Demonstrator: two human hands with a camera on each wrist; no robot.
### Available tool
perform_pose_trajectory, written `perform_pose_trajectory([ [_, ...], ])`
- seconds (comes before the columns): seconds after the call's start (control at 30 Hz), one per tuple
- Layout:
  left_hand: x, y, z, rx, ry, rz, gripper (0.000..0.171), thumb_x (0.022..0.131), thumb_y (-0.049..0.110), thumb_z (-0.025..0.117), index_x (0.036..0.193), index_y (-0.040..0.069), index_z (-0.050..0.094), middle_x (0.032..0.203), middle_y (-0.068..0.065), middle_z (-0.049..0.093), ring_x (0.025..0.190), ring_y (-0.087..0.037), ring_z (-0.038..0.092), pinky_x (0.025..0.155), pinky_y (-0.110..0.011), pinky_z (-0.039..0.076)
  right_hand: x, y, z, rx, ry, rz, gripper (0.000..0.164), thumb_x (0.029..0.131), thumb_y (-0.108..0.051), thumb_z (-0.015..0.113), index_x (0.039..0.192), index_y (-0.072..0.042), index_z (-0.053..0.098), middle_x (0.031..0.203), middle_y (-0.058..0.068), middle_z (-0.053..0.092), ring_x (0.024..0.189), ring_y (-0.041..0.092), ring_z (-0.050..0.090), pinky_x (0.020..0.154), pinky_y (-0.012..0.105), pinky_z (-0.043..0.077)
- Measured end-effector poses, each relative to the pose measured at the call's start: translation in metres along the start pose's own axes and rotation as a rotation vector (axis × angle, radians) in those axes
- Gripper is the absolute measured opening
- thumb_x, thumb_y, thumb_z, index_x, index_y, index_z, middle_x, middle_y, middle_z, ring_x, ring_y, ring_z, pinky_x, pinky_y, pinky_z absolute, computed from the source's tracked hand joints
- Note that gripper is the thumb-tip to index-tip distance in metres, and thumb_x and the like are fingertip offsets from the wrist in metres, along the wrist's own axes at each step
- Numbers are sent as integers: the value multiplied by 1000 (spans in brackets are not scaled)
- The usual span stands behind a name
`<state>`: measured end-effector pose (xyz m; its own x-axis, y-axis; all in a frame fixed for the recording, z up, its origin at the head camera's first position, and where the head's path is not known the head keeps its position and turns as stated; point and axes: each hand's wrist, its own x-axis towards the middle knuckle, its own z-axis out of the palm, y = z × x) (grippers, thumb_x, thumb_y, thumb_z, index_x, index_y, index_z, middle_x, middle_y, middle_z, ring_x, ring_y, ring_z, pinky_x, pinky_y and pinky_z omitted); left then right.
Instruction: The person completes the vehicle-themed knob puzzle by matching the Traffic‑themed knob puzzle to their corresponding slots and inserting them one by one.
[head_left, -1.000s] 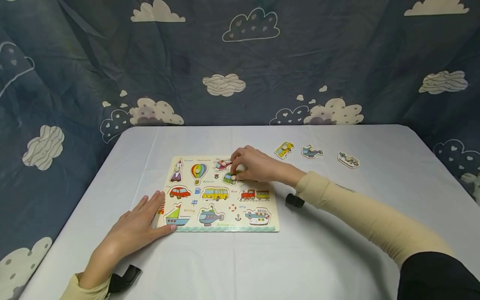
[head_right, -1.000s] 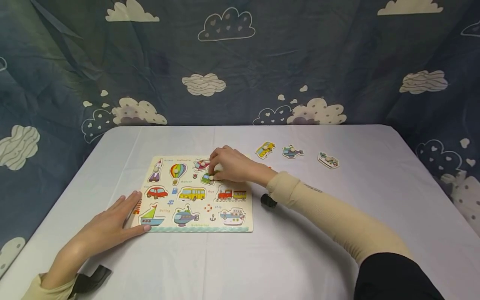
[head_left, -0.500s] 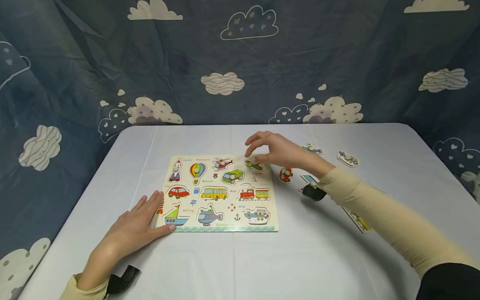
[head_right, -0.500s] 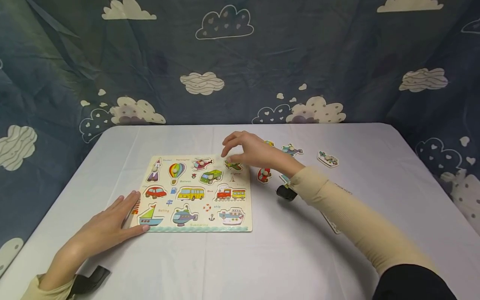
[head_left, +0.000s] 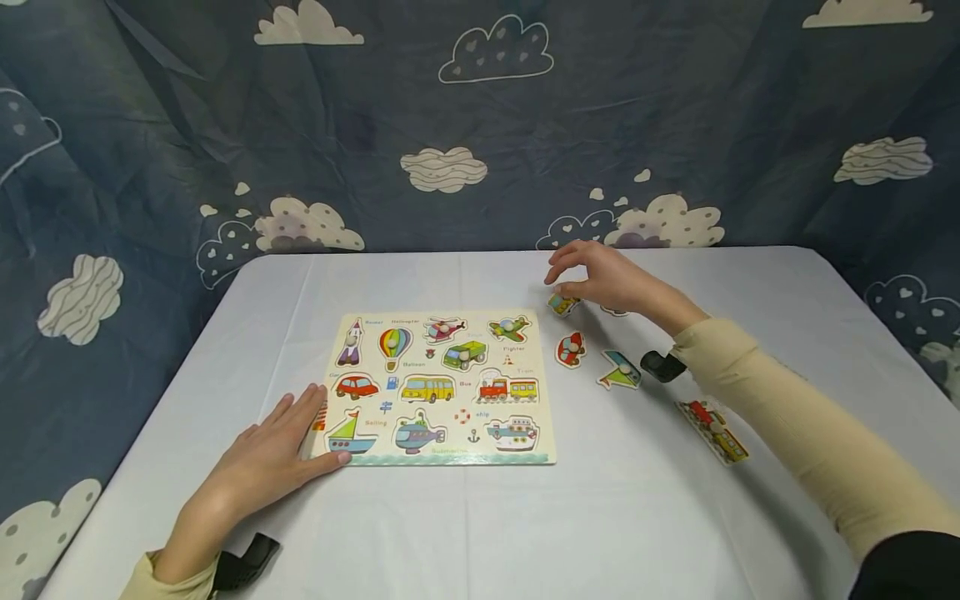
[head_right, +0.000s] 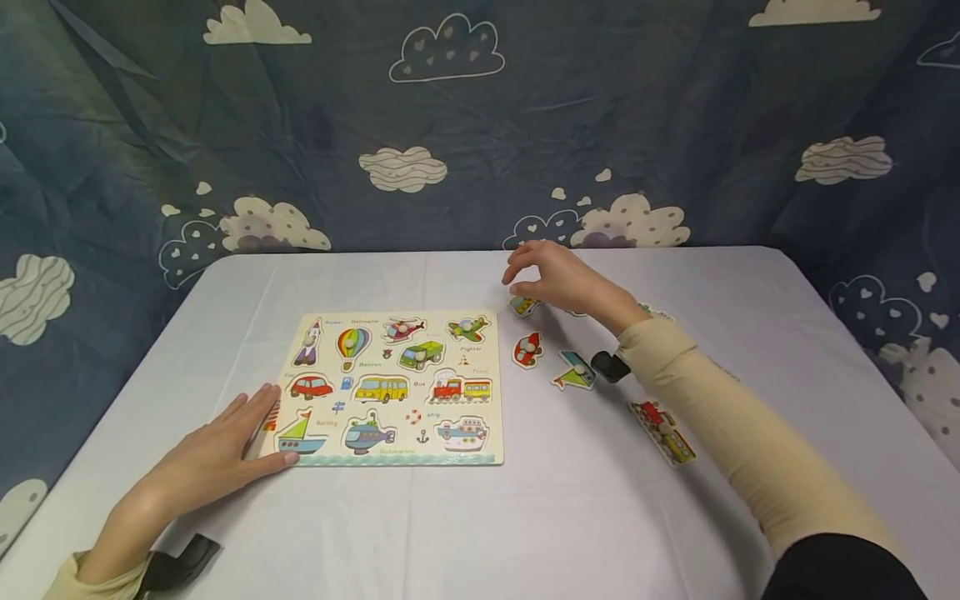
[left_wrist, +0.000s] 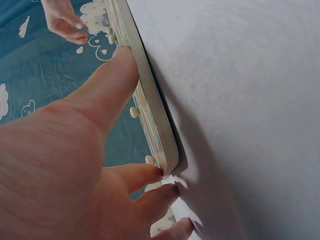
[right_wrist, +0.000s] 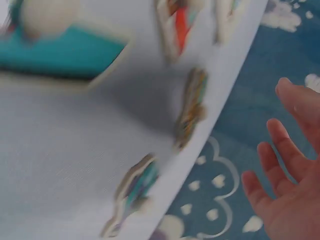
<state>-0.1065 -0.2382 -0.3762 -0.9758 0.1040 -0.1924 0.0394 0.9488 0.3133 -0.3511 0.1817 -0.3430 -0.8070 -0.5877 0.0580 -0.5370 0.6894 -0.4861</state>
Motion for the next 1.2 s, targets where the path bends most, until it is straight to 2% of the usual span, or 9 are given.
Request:
perform_pose_trajectory([
  [0.17, -1, -1, 1, -1, 2, 2, 108, 81, 74, 59, 155, 3, 27, 158, -19, 28, 143, -45, 21, 99, -75, 23, 6, 20, 4, -34, -34, 54, 18, 87, -9, 75, 105, -8, 76, 129, 15, 58, 123, 35, 48, 100, 54, 39],
  [0.43, -1, -1, 3, -4, 2, -1, 108, 80, 75, 59, 155, 3, 28, 158, -18, 28, 143, -45, 21, 99, -75, 23, 8, 36, 12, -127, -75, 35, 16, 85, -8, 77, 101, -8, 77, 128, 22, 58, 123, 39, 48, 104, 56, 35],
  [0.63, 0, -2, 2, -1, 1, -3, 109, 81, 75, 59, 155, 2, 26, 158, -19, 27, 144, -45, 20, 99, -75, 23, 13, 39, 13, -142, -77, 65, 17, 84, -8, 78, 101, -9, 77, 126, 19, 60, 123, 37, 48, 105, 54, 34],
  [0.9, 2, -3, 2, -15, -8, -16, 109, 80, 75, 60, 156, 3, 24, 159, -18, 25, 145, -44, 18, 100, -76, 20, 15, 38, 14, -184, -86, 47, 16, 84, -9, 78, 100, -9, 78, 123, 18, 61, 120, 36, 48, 106, 55, 31],
  [1.2, 2, -2, 1, -10, -5, -16, 109, 80, 74, 60, 155, 3, 25, 159, -18, 26, 144, -44, 19, 101, -75, 21, 9, 37, 8, -124, -84, 59, 15, 84, -10, 78, 99, -10, 77, 122, 14, 62, 118, 33, 51, 99, 52, 40],
])
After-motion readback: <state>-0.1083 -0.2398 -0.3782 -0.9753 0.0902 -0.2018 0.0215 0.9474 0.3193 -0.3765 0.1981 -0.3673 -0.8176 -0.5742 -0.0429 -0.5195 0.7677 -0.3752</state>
